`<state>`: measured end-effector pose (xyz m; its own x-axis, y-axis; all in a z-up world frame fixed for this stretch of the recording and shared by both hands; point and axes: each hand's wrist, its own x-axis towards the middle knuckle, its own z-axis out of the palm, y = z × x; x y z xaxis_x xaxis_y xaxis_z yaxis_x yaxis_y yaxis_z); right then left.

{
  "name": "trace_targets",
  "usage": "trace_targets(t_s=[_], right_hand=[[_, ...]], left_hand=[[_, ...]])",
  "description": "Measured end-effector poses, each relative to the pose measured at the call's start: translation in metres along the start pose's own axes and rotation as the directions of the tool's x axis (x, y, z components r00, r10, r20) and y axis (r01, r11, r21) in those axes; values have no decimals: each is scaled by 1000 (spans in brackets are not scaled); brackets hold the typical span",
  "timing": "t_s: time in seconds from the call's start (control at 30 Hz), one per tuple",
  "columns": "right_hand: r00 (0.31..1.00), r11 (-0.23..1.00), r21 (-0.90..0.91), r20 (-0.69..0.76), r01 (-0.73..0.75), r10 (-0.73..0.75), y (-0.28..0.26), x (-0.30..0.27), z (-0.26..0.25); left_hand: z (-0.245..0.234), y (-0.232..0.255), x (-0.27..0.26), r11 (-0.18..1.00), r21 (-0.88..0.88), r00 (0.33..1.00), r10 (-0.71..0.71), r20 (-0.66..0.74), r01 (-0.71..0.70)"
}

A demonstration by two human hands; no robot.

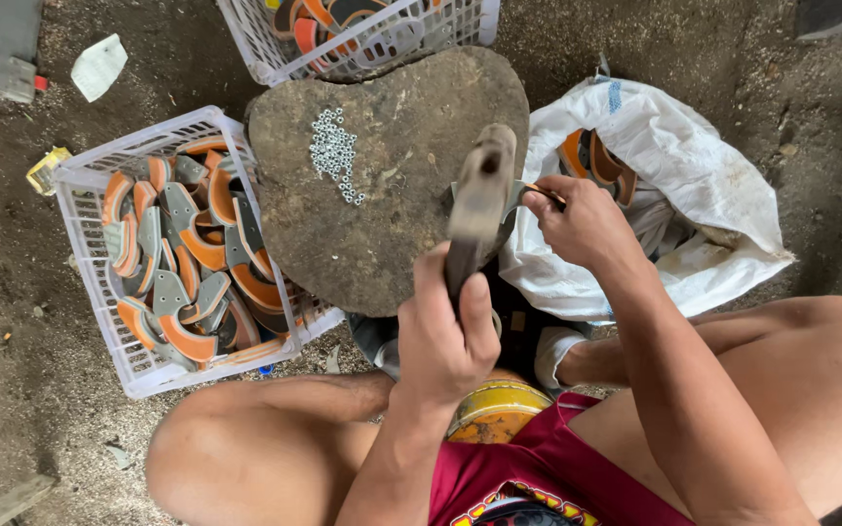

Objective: The person sits on the ground and uses a hammer to drive washers into holes on metal plates. The person picks up washers from a pile on a wooden block, places them on the plate, and strikes them with a hammer. Finished plates are placed into a white sack.

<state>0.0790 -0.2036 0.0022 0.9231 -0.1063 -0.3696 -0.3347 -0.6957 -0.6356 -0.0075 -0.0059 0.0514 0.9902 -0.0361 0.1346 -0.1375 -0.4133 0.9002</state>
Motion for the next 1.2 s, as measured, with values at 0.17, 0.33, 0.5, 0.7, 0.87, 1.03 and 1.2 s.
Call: trace_targets(t_s=[0.17,0.33,0.5,0.7,0.87,1.03,1.2], right_hand=[[1000,999,35,11,-5,5,7,4,3],[1000,1000,23,5,19,-19,5,0,3],[999,999,21,39,-30,29,7,2,3],[1000,1000,24,-4,1,-1,5,4,3],[994,993,55,-44,102,-99,11,7,5],[1000,1000,29,10,11,-11,10,5,3],[999,996,77,-9,45,-45,4,6,0]], left_hand=[[24,-28,12,980,194,999,41,7,-42],[14,-32,19,914,352,949,-273,156,205],[9,-15,-3,986,-10,985,168,-45,-168],[21,-27,22,938,315,977,-183,108,141],[7,-14,11,994,99,997,-49,58,43],[13,-15,6,972,-37,972,231,-42,-232],[26,-40,19,929,321,963,-237,130,185]])
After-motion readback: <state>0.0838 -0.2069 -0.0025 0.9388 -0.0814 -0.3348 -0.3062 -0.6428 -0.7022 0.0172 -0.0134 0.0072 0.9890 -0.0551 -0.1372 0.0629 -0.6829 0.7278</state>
